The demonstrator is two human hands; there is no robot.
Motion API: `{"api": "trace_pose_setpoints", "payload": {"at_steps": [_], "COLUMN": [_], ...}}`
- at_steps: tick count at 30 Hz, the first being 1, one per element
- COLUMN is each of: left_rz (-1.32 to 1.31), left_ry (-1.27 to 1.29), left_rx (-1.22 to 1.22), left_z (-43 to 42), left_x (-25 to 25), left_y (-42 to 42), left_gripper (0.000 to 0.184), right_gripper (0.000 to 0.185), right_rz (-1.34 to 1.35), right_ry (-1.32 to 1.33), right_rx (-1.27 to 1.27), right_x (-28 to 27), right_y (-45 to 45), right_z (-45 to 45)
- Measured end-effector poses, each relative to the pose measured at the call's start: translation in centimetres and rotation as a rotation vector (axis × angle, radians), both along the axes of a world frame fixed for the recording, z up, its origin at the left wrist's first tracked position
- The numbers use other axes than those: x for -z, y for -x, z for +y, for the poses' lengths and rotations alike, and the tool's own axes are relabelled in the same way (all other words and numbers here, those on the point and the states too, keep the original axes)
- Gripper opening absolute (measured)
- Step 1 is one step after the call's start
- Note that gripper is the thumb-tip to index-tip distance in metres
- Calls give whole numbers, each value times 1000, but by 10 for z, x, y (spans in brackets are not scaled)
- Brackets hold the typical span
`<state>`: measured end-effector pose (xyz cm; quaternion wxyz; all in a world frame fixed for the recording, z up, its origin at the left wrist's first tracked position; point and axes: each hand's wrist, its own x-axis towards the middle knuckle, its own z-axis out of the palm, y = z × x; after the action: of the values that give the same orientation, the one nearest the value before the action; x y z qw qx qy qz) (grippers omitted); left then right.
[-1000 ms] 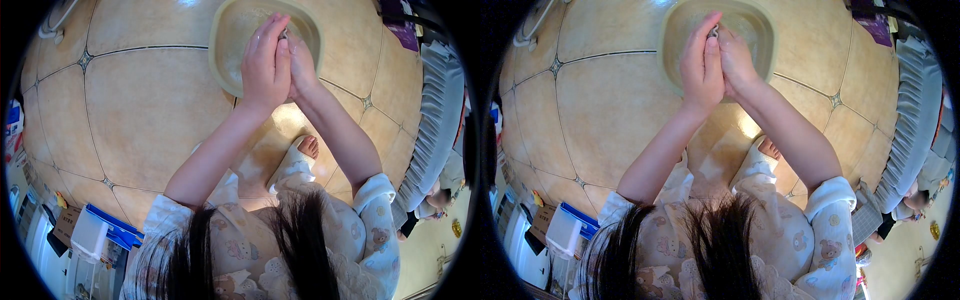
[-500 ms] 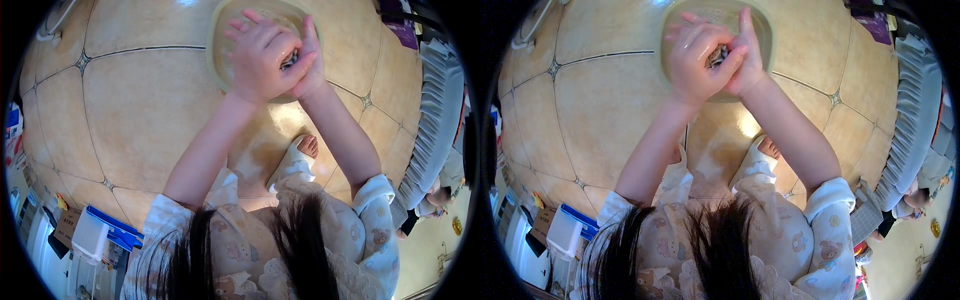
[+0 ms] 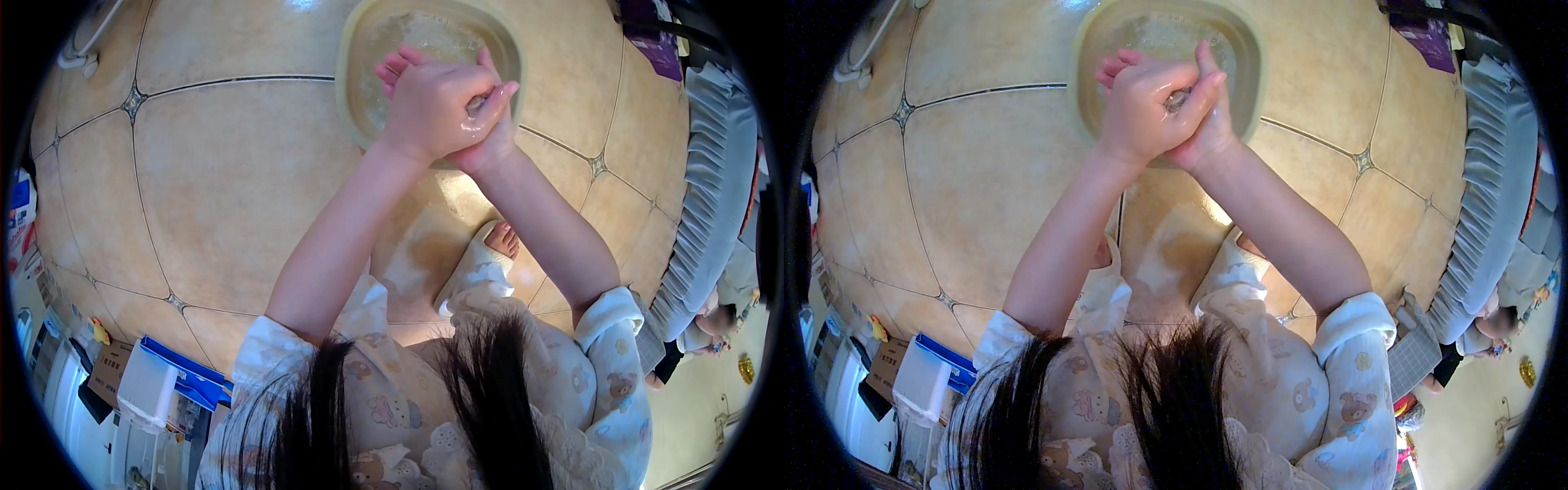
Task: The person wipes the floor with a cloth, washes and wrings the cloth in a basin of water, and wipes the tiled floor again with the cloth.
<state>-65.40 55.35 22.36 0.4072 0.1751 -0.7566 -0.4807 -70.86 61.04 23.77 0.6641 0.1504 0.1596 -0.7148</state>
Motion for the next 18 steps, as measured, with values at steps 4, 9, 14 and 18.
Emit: {"api": "trace_pose_setpoints", "payload": {"at_steps": [4, 9, 14, 18], "left_rz": [-157, -162, -220, -344], "left_ry": [-8, -116, -169, -222], "left_rx": [13, 75, 71, 109], "left_z": [3, -2, -3, -6], "left_x": [-6, -1, 3, 1], "left_y": [-3, -4, -3, -4], "left_gripper": [30, 33, 33, 26], "right_gripper": [93, 80, 76, 74], "right_rz": [189, 168, 164, 138], "right_ry": [-258, -307, -352, -373], "right_rx": [-3, 20, 25, 35], "right_x": [-16, -10, -10, -20], "right_y": [-6, -6, -8, -7], "right_z": [-5, -4, -6, -11]}}
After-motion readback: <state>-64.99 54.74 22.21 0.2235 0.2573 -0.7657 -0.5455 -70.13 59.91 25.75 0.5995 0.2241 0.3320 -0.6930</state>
